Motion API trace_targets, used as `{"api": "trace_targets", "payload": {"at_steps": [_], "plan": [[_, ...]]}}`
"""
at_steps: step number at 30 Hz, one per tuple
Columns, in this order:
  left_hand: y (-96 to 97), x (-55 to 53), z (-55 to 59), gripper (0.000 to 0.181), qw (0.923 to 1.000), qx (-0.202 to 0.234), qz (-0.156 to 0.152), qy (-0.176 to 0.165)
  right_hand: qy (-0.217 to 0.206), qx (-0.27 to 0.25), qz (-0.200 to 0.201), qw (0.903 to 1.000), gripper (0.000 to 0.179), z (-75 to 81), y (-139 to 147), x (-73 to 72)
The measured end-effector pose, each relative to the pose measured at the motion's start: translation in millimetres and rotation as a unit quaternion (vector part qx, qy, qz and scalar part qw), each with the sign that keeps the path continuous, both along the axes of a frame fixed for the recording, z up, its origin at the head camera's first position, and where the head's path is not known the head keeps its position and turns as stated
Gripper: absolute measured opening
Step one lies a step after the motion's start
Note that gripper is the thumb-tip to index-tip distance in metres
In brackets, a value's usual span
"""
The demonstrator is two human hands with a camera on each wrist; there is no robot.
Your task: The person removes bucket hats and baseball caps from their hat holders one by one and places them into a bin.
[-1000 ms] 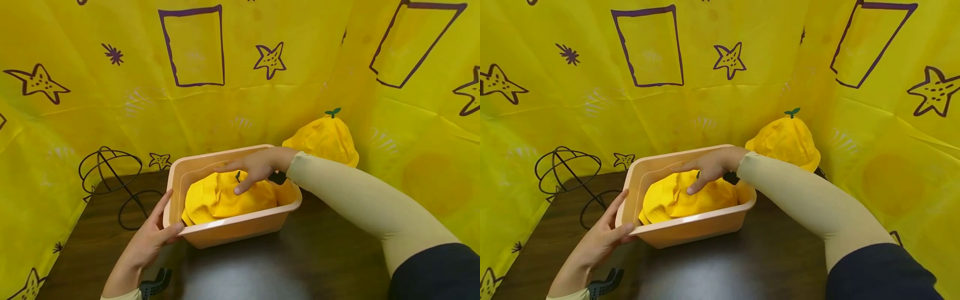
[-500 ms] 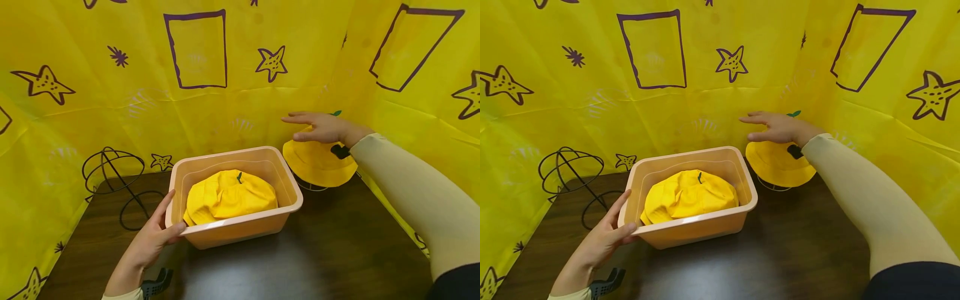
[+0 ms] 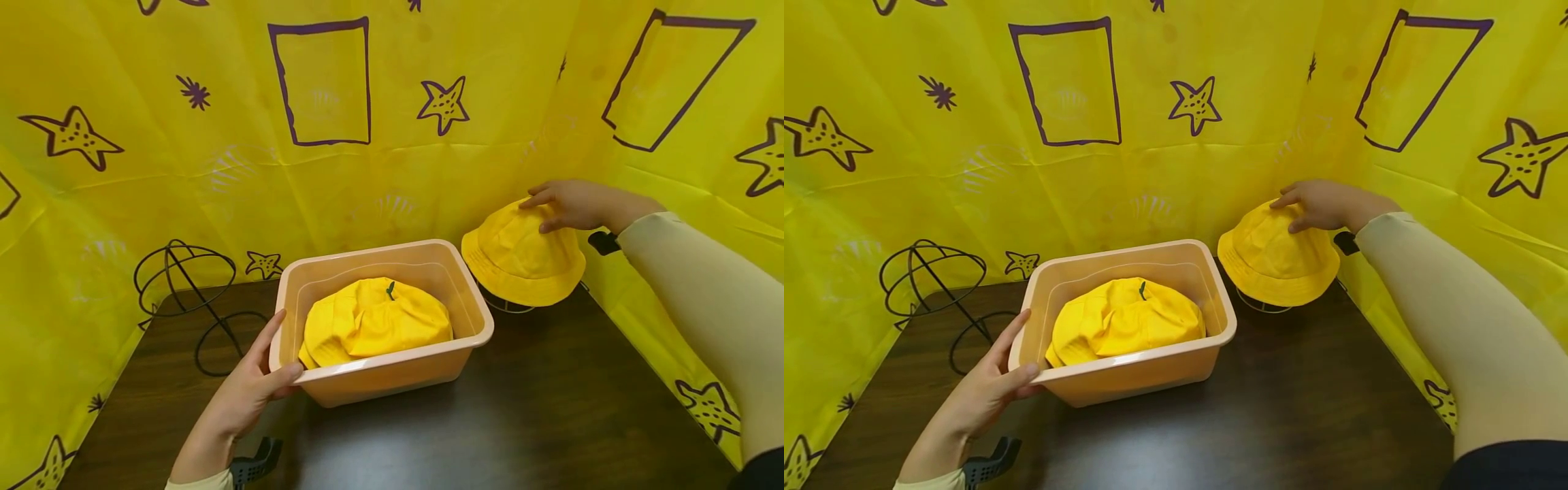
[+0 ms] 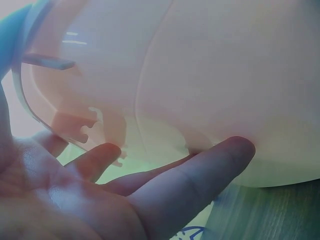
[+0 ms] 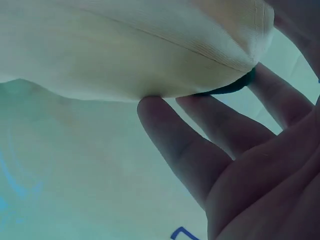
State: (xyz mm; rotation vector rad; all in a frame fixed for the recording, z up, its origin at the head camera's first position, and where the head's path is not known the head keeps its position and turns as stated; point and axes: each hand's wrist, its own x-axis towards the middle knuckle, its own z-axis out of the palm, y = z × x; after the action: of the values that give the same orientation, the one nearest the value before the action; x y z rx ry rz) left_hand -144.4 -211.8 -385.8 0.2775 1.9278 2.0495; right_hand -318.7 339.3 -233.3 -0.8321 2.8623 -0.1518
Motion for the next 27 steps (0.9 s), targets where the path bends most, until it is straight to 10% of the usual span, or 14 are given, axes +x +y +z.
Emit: {"api": "trace_targets", "payload": {"at_steps": [18, 27], "plan": [[0.3, -0.5, -0.1, 0.092, 1.0, 0.001, 0.0, -0.004, 0.013, -0.096, -0.066, 0.9931, 0.019, -4.4, 18.1, -9.2], [-0.2, 0.3, 0.8, 0.091, 1.0, 0.0, 0.002, -0.006, 0.003, -0.213, -0.19, 0.9583, 0.04, -6.1, 39.7, -9.4]]}}
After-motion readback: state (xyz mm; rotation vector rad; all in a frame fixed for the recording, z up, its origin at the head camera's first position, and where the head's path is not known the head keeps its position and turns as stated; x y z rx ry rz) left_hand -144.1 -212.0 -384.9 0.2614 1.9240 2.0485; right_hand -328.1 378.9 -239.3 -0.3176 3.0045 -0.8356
